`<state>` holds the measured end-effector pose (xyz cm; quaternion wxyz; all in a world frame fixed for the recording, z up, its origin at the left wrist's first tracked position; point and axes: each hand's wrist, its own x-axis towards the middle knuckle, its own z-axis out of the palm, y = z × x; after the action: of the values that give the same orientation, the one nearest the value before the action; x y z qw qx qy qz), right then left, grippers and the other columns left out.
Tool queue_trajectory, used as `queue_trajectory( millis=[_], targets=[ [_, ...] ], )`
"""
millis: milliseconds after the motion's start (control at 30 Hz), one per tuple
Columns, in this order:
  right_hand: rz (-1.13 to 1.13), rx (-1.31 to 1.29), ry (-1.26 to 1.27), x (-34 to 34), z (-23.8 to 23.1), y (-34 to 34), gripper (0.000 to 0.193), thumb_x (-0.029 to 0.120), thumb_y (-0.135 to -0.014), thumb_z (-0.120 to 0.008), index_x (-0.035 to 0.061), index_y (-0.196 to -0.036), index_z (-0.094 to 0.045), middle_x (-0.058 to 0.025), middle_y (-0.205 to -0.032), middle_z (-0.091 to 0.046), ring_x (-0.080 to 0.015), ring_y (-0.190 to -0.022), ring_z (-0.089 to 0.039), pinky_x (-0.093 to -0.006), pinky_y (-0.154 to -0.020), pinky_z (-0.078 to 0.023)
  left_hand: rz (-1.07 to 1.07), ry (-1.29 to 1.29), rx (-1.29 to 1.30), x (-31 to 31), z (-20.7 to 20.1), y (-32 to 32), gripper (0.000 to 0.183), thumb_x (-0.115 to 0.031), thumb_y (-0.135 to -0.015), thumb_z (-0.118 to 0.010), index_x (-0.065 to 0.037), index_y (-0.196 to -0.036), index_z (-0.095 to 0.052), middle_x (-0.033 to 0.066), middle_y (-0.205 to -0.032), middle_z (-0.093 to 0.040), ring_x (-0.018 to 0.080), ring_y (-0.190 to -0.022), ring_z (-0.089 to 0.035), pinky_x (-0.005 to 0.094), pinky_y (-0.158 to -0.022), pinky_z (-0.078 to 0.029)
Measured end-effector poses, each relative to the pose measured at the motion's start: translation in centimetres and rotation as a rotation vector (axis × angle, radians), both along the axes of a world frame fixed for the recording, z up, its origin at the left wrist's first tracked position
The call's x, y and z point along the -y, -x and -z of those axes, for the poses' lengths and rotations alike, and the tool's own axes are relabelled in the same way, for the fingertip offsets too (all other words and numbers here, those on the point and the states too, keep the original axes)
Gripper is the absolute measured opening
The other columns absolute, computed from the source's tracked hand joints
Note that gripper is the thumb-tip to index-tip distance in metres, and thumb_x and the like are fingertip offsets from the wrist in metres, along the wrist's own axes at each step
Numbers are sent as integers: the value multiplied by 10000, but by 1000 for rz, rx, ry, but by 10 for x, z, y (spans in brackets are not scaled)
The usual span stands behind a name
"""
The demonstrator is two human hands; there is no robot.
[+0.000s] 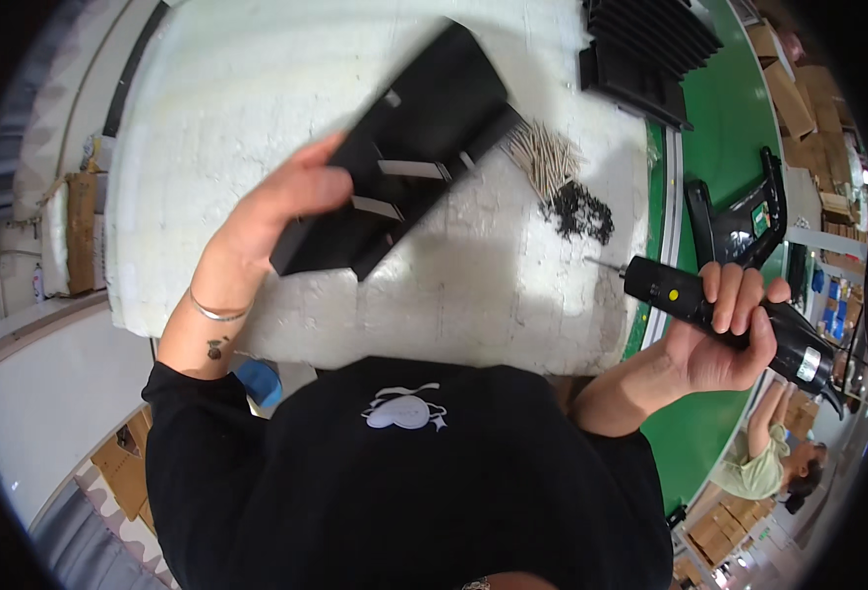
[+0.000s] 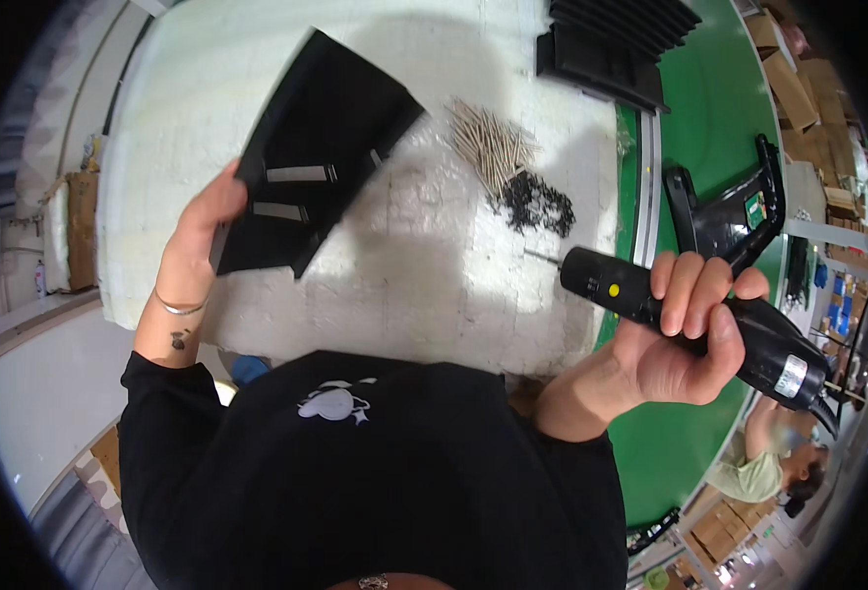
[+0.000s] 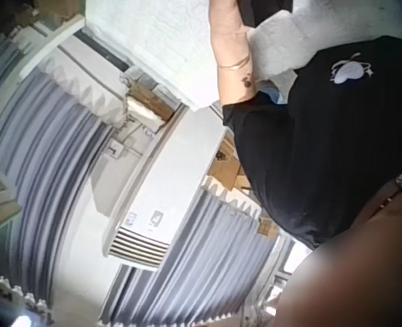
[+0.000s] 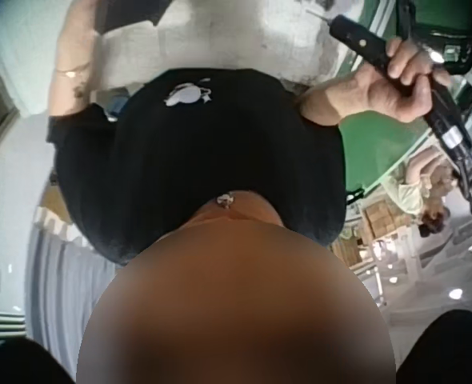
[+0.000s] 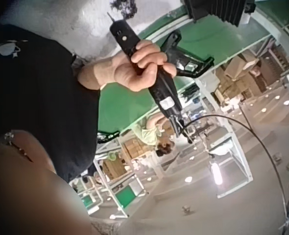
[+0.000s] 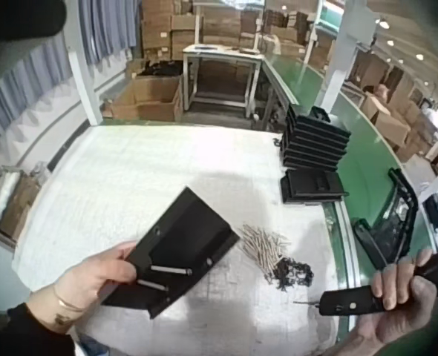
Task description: Using an electric screwdriver and manual dexterity to assemble plastic housing components with pins and screws.
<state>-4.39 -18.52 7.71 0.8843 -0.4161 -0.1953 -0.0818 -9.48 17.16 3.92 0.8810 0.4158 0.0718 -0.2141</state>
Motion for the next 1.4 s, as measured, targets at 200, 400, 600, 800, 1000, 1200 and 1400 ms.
queue_trajectory(
  millis=[200, 400, 600, 800, 1000, 1200, 1400],
  targets=[
    [68, 16, 77, 6, 13, 8, 242, 91, -846, -521, 50, -1077, -464, 10, -634, -412, -96, -527, -422, -290, -612, -376, 7, -1456, 469, -36, 7, -65, 655, -125, -728, -815, -86, -1319, -533, 54, -1078, -640, 184, -1002, -596, 316, -939, -468],
    [210, -49, 72, 13, 9, 15, 264, 90, -801, -535, 58, -1047, -446, -13, -592, -407, -117, -464, -393, -301, -540, -396, 63, -1836, 996, 13, 10, -108, 733, -209, -661, -859, -120, -1315, -541, 152, -1307, -536, 352, -1227, -504, 427, -1020, -440],
    [212, -57, 88, 4, 1, 24, 293, 83, -786, -573, 48, -1033, -418, -24, -591, -415, -124, -450, -404, -318, -549, -423, 271, -1532, 1112, 129, 14, -242, 708, -491, -742, -778, -59, -1262, -569, 180, -1209, -602, 343, -1152, -560, 409, -969, -466],
    [275, -59, 113, 18, 8, 42, 304, 78, -782, -554, 34, -1038, -396, -31, -588, -414, -127, -445, -412, -320, -543, -427, 218, -1636, 1121, 188, 60, -299, 1004, -664, -587, -788, -70, -1348, -511, 201, -1168, -640, 359, -1142, -581, 432, -998, -459],
    [240, -33, 126, 21, 10, 42, 307, 95, -798, -570, 37, -1058, -417, -27, -585, -415, -129, -443, -404, -324, -538, -417, 35, -1465, 1244, 175, 39, -298, 717, -436, -640, -790, -64, -1219, -588, 164, -995, -675, 326, -929, -658, 389, -844, -520],
    [279, 19, 114, 17, 22, 26, 309, 91, -806, -553, 45, -1089, -438, -24, -590, -410, -134, -459, -408, -331, -554, -424, -42, -1308, 1261, 113, -7, -172, 720, -285, -619, -839, -66, -1252, -576, 106, -1113, -668, 261, -1074, -625, 354, -922, -485],
    [288, -66, 136, -6, 32, 1, 232, 104, -828, -524, 71, -1057, -517, -1, -629, -405, -112, -521, -396, -312, -607, -376, 265, -1393, 1161, 59, 3, -13, 638, -194, -493, -812, -34, -1084, -632, 156, -1105, -617, 346, -971, -619, 414, -808, -540]
  ],
)
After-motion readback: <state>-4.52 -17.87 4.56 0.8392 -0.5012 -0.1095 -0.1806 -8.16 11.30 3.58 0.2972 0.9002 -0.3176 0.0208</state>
